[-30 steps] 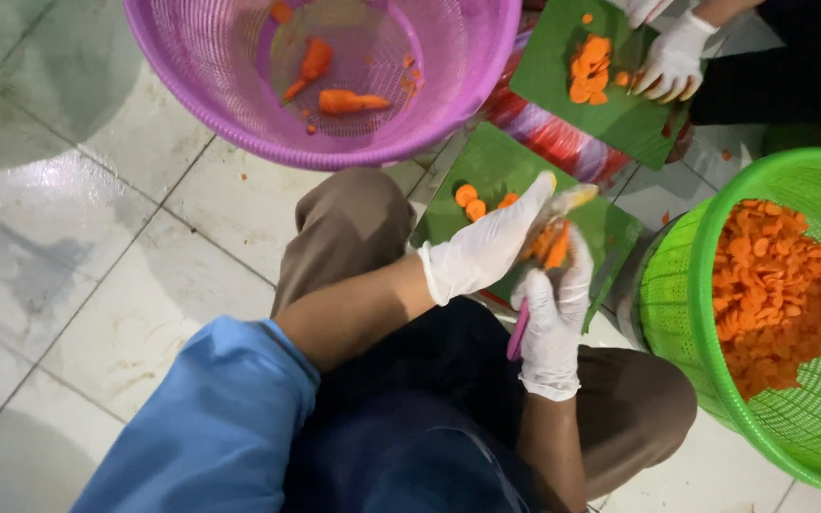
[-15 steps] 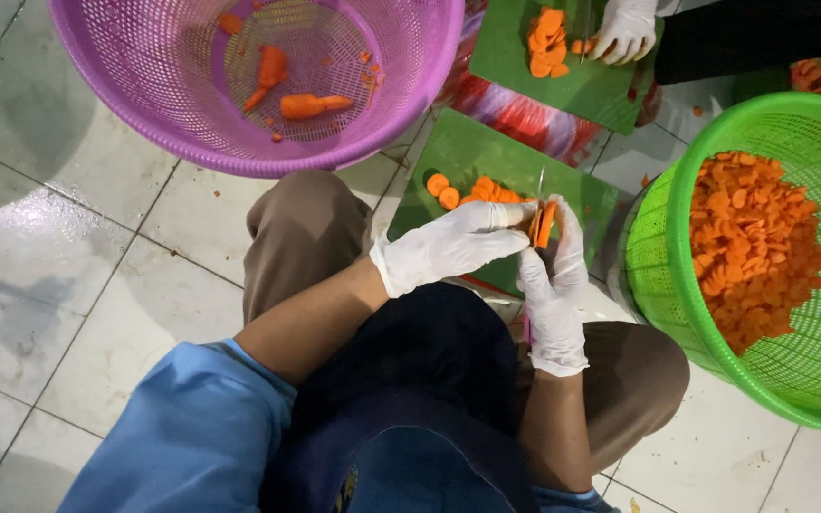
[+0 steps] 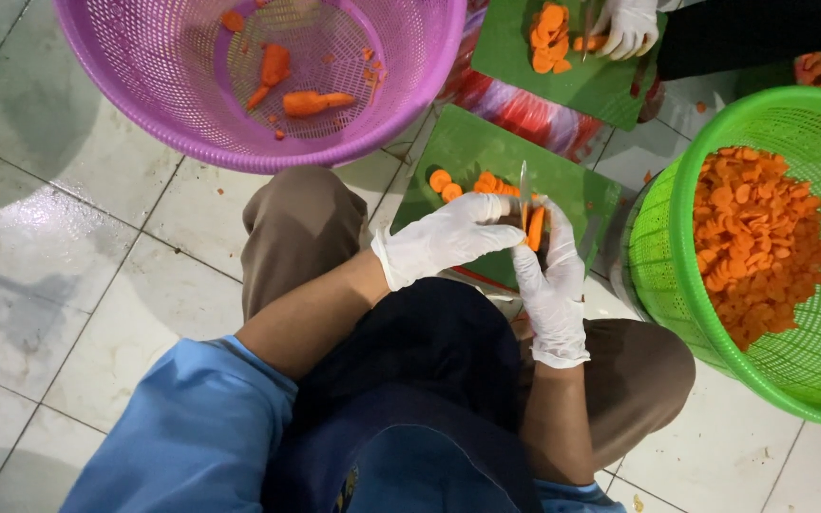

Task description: The person sits on the floor and slices carrots into thin rounds on a green cutting board using a knife. Sliced pieces accumulate on the board and are periodically transferred into a green basket.

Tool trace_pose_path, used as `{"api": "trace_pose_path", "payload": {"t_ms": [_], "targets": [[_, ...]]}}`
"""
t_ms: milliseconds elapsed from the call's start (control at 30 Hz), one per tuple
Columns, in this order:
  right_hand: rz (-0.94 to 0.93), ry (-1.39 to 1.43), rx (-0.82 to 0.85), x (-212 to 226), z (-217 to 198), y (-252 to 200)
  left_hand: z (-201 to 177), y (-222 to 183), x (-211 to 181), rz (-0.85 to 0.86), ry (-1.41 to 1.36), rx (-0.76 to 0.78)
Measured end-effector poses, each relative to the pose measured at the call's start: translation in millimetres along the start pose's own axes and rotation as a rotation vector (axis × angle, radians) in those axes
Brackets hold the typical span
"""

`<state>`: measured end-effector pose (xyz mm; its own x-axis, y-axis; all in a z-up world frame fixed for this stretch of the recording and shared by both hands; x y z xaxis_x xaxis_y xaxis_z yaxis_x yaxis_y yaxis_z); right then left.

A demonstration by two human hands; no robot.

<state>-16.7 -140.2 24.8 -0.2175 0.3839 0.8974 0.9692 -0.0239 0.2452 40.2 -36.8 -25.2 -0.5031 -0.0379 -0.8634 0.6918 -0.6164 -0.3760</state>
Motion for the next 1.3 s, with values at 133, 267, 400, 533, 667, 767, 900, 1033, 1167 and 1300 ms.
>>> {"api": "trace_pose_path", "payload": {"t_ms": [133, 267, 400, 533, 667, 767, 900, 1033, 1167, 1300], "targets": [[0.001, -0.080, 0.018, -5, -2, 0, 0, -6, 0, 0.001, -0.054, -0.014], [0.008, -0.126, 0.028, -9, -2, -3, 1, -7, 4, -0.029, -0.072, -0.052], [-0.001, -0.127, 0.059, -18, 1, -5, 1, -4, 8, -0.035, -0.063, -0.131], [0.116, 0.102, -0.008, -27, 9, -7, -14, -12, -10, 0.028, -0.084, -0.117], [0.208, 0.145, 0.008, -10, 15, -9, -9, -15, -7, -0.097, -0.036, -0.026], [0.255, 0.187, -0.002, -10, 18, -11, -7, -9, -1, -0.067, -0.065, 0.018], [0.300, 0.254, -0.022, -7, 19, -14, -7, -12, -6, -0.016, 0.052, 0.052], [0.284, 0.306, -0.020, 9, 22, -10, -11, 7, 9, 0.178, 0.284, -0.001], [0.334, -0.088, 0.096, -11, 20, -7, -11, -4, 1, -0.022, 0.311, -0.165], [0.319, -0.094, 0.116, 5, 24, -8, -3, -20, -7, -0.116, 0.280, -0.248]]}}
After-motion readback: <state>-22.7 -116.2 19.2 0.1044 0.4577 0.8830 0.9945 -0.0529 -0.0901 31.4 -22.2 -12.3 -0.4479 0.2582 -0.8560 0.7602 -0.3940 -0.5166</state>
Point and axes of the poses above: each hand's wrist, its own y-axis towards the middle knuckle, its own z-axis out of the palm, x = y × z, the point moved 5 cm from there along y, towards the middle knuckle, and after that the axes turned 10 degrees about -z, right-handed, at the moved point
